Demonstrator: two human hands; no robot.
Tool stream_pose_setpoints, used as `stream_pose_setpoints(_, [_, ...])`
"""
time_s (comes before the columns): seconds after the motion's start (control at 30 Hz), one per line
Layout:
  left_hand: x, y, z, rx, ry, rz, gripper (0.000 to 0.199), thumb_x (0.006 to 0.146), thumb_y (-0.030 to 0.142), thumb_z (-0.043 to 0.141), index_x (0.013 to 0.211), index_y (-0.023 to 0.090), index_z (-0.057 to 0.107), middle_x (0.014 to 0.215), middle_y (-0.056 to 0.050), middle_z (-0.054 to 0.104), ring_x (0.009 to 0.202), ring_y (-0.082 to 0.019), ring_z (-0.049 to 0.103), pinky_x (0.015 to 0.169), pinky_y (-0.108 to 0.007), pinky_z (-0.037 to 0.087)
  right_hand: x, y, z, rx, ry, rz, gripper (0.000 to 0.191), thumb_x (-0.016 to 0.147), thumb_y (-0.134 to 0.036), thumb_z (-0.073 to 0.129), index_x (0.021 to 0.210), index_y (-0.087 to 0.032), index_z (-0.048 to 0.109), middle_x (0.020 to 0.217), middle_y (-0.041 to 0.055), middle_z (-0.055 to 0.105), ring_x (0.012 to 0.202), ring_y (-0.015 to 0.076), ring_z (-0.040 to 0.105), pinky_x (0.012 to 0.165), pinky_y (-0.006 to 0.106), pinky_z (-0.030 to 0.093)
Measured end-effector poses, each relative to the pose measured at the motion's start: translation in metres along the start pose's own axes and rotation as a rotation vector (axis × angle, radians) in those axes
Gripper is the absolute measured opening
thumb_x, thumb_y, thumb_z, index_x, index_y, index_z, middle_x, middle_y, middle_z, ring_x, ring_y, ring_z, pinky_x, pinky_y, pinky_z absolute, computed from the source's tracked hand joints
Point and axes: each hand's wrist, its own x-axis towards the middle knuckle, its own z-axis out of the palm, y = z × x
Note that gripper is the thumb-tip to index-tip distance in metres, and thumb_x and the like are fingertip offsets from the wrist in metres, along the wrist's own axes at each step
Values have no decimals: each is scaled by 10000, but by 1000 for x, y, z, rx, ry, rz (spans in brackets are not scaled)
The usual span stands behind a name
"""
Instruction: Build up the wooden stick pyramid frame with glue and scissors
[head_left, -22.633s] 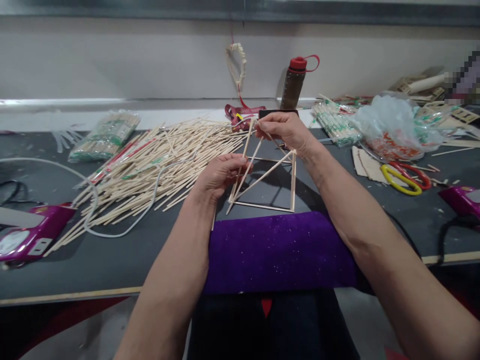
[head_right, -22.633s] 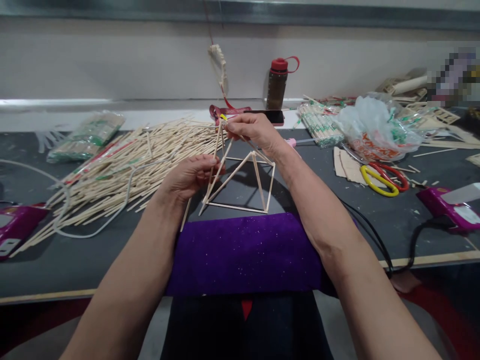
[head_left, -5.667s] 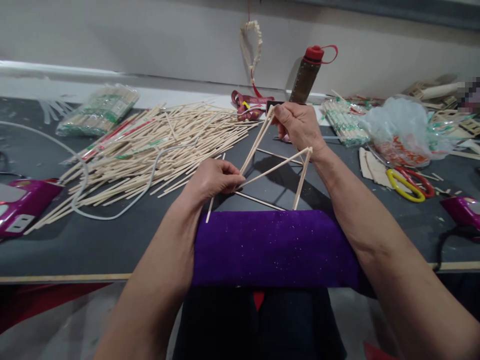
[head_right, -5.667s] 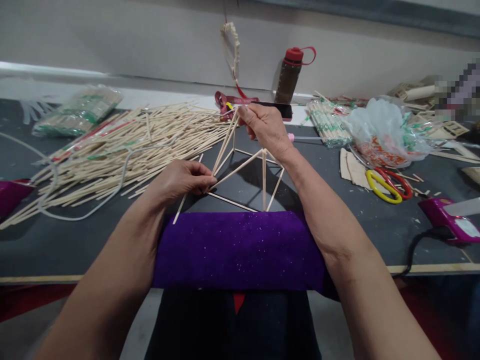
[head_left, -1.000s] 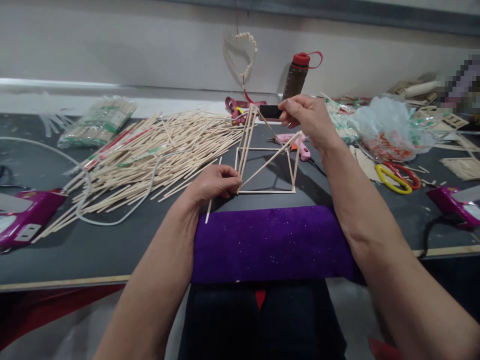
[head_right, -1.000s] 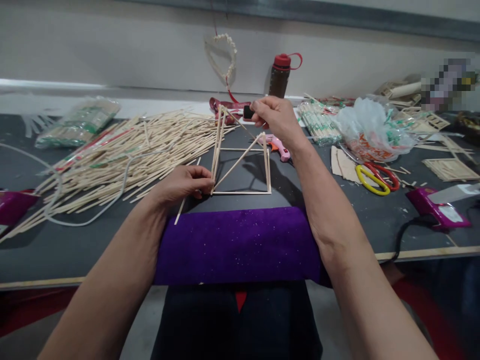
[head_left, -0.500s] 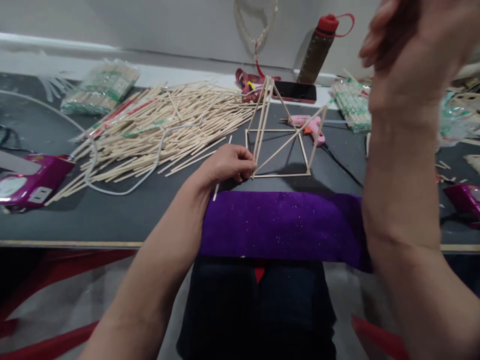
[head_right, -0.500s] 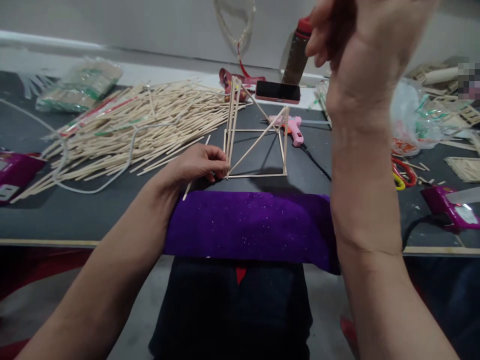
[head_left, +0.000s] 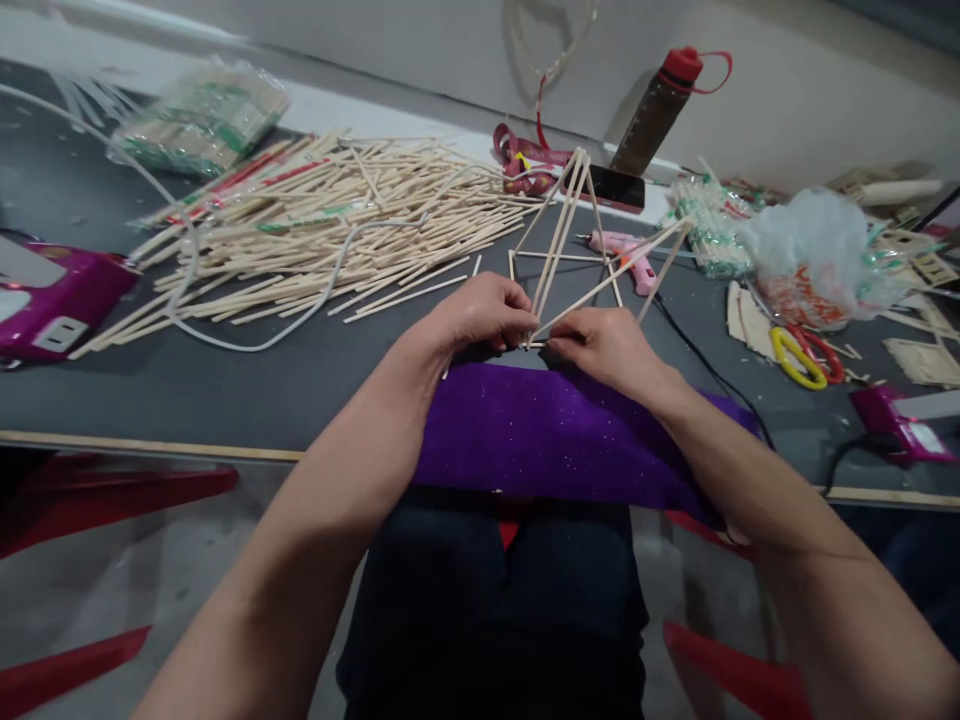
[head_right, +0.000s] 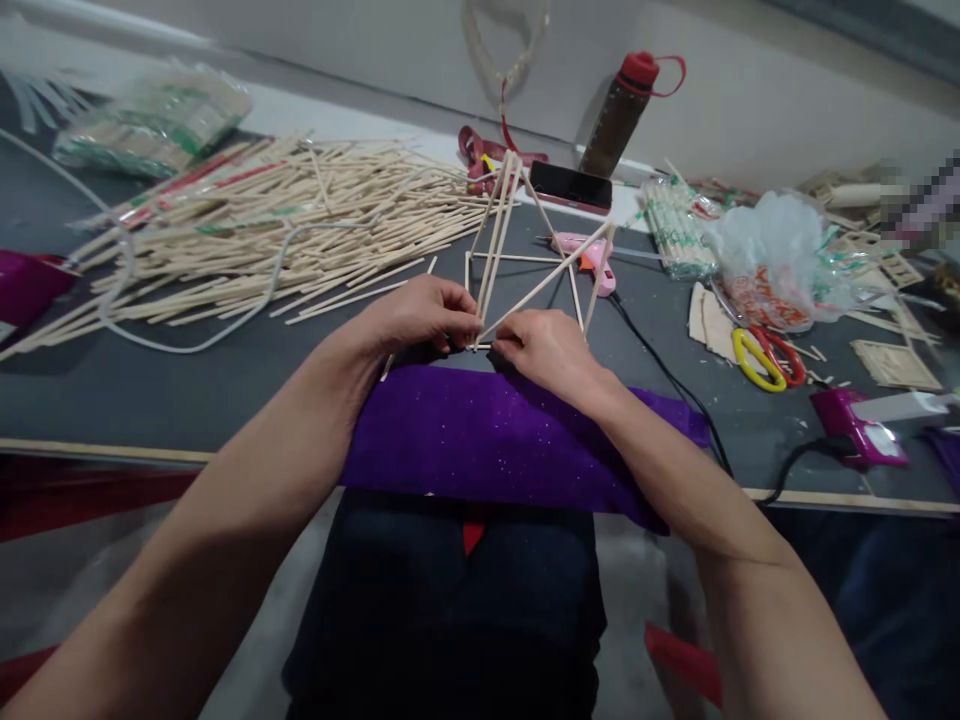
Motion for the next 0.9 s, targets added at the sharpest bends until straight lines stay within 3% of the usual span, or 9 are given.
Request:
stream_pose_setpoints(0.2, [-3,5,1,29,-1,4,95,761,90,664,683,144,660,577,-19,625,512,-105,581,503,-233,463,0,-5,18,-66,7,34,225,940,-316,646,1047,-175,785,984,72,775,881,214,724,725,300,469])
stream_pose_setpoints(0.43, [-2,3,1,19,-4,26,104,770,91,652,683,147,660,582,-17,629,500,-105,570,504,-240,456,-2,-14,22,-364,4,48,293,988,-381,580,1032,-154,762,982,100,772,859,228,724,657,309,391])
stream_pose_setpoints(0.9, [0,2,4,21,1,40,95,780,105,651,693,142,642,545,-26,630,480,-120,592,494,-239,472,-1,-2,24,-191,51,46,228,946,-370,645,885,-167,729,823,61,732,741,180,655,640,290,375])
